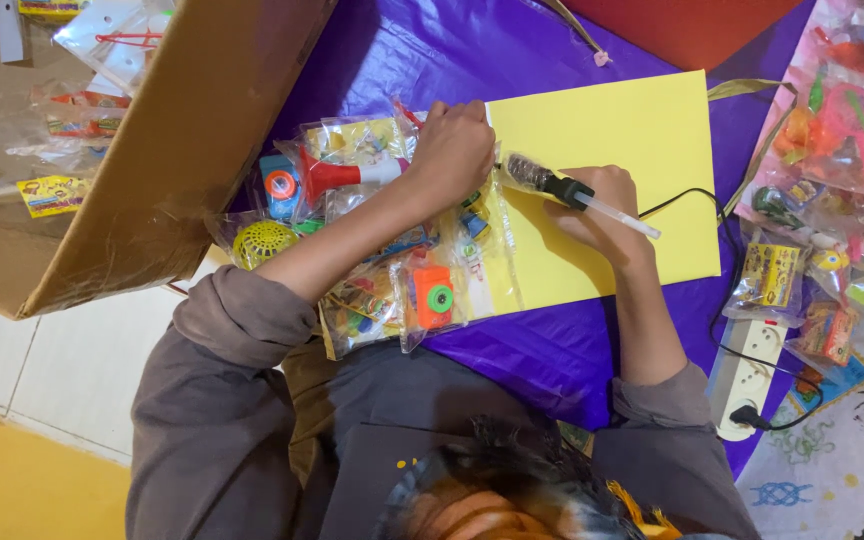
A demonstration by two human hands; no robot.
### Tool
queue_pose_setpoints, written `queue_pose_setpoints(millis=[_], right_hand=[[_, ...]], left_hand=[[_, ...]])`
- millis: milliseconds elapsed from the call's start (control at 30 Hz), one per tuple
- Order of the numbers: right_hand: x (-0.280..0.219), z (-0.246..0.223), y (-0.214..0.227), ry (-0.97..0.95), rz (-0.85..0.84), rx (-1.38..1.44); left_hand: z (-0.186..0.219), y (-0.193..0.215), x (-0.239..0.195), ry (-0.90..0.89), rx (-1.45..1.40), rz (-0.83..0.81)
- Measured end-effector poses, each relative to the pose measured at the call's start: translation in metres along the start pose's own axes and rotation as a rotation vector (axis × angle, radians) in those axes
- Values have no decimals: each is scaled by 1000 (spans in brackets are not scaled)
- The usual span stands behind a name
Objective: The person uses a glue gun to apply adhesive to a yellow board and attaches individual plastic-wrapped toy packets, retrieving them from a cardboard box.
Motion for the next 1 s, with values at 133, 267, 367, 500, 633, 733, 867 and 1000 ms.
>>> queue_pose_setpoints(millis=[133, 267, 367, 500, 633, 733, 867, 1000], right_hand=[[-4, 1, -2, -2, -11, 29], [-8, -11, 3, 34, -1, -55], [-12, -18, 5, 53, -11, -93], [-13, -25, 8, 82, -61, -185], [-15, -25, 8, 92, -90, -205], [-16, -27, 13, 75, -128, -161], [-18, -31, 23, 49, -167, -60], [-21, -29, 30, 26, -201, 76]], left_hand=[[2, 5, 0, 7, -8, -14], [0, -2, -1, 4, 13, 2], [1, 0, -1, 1, 14, -2], [4, 7, -4, -7, -21, -22], [8, 11, -9, -42, 1, -4], [9, 11, -9, -37, -25, -6], [14, 15, -14, -78, -33, -34], [14, 2, -17, -123, 19, -63]])
Point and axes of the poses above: each hand's wrist, its own x-axis towards the middle knuckle, its own y-axis out of the back of the hand, z = x × y, the point moved 5 cm from there along x, towards the middle knuckle, and after that the axes turned 1 degree about -x, right-handed, at the moved point
